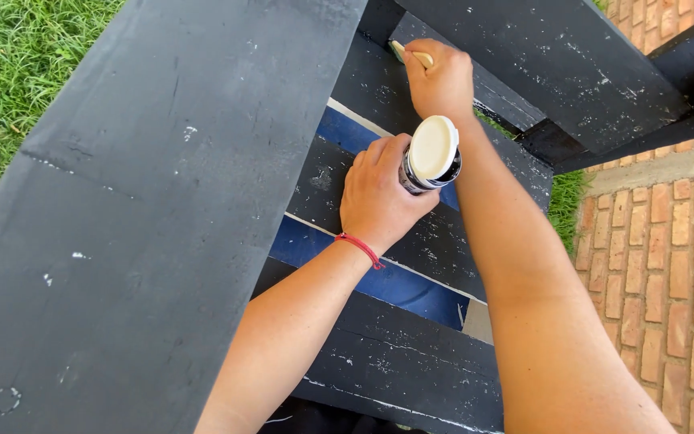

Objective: Painting a black wooden chair with a brush and a small can of paint in an outdoor area.

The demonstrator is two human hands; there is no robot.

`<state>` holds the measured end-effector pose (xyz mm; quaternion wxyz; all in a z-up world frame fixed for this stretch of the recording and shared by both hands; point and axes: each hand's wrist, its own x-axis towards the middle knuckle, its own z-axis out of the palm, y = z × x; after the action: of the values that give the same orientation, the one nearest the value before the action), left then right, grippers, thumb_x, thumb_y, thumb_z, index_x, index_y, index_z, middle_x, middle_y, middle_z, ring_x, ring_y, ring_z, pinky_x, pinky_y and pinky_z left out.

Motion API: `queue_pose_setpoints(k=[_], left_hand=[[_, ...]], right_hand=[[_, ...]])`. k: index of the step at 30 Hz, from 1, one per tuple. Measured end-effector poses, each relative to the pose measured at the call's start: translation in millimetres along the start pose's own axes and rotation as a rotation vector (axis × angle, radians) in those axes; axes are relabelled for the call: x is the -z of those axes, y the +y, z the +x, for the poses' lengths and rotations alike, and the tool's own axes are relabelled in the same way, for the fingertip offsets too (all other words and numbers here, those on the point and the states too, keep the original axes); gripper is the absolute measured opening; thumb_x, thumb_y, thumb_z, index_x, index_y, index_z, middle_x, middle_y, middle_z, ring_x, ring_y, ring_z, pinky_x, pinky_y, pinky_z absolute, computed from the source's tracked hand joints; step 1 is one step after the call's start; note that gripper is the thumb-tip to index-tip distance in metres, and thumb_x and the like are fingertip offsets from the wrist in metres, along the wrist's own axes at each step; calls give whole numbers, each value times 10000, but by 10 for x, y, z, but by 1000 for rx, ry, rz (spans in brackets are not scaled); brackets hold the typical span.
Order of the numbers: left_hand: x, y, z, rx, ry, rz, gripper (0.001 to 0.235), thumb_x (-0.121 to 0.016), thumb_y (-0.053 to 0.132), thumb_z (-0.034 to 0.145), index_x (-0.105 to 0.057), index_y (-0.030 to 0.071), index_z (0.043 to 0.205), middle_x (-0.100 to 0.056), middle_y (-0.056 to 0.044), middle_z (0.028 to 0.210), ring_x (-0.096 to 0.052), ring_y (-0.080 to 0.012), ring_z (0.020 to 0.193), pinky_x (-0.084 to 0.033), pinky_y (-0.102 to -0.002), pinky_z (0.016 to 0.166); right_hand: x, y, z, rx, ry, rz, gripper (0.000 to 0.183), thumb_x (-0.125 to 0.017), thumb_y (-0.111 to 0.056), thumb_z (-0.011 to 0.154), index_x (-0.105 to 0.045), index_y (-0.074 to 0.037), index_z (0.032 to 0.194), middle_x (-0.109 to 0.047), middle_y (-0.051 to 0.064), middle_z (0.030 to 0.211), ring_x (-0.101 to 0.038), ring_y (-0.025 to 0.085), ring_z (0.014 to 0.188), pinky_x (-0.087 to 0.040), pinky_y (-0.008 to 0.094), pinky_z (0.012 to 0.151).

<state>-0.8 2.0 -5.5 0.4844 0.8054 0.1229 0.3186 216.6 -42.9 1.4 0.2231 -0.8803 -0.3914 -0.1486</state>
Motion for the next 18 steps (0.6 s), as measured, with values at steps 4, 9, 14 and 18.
queue_pose_setpoints(k=[4, 9, 14, 18], left_hand=[[17, 7, 7, 11, -26, -5, 618, -856, 327, 647, -575, 113, 1153, -659, -88, 1118, -618, -313, 966, -506, -441, 812], [35, 8, 7, -1, -32, 1, 602, -859, 341, 670, -564, 118, 1145, -647, -88, 1109, -622, -305, 973, -515, -433, 828], [28, 10, 1, -10, -25, 4, 606, -857, 322, 658, -571, 107, 1148, -651, -89, 1106, -614, -310, 976, -511, -434, 808], [52, 16, 5, 21, -58, -2, 635, -869, 345, 669, -570, 113, 1179, -652, -91, 1139, -616, -302, 988, -523, -429, 803]], right_hand=[[-34, 123, 7, 113, 7, -29, 120, -642, -128, 958, -754, -96, 929, -732, 57, 850, -627, 281, 687, -491, 409, 619], [-15, 82, -54, 120, 39, -39, 153, -611, -134, 966, -751, -83, 928, -750, 52, 903, -651, 261, 730, -513, 398, 673], [-50, 101, 12, 186, 36, -92, 142, -599, -129, 975, -689, -86, 875, -671, 64, 802, -601, 280, 674, -478, 413, 608], [-73, 99, 36, 204, -46, -241, 145, -609, -137, 964, -715, -77, 886, -647, 123, 707, -559, 348, 572, -437, 461, 519]])
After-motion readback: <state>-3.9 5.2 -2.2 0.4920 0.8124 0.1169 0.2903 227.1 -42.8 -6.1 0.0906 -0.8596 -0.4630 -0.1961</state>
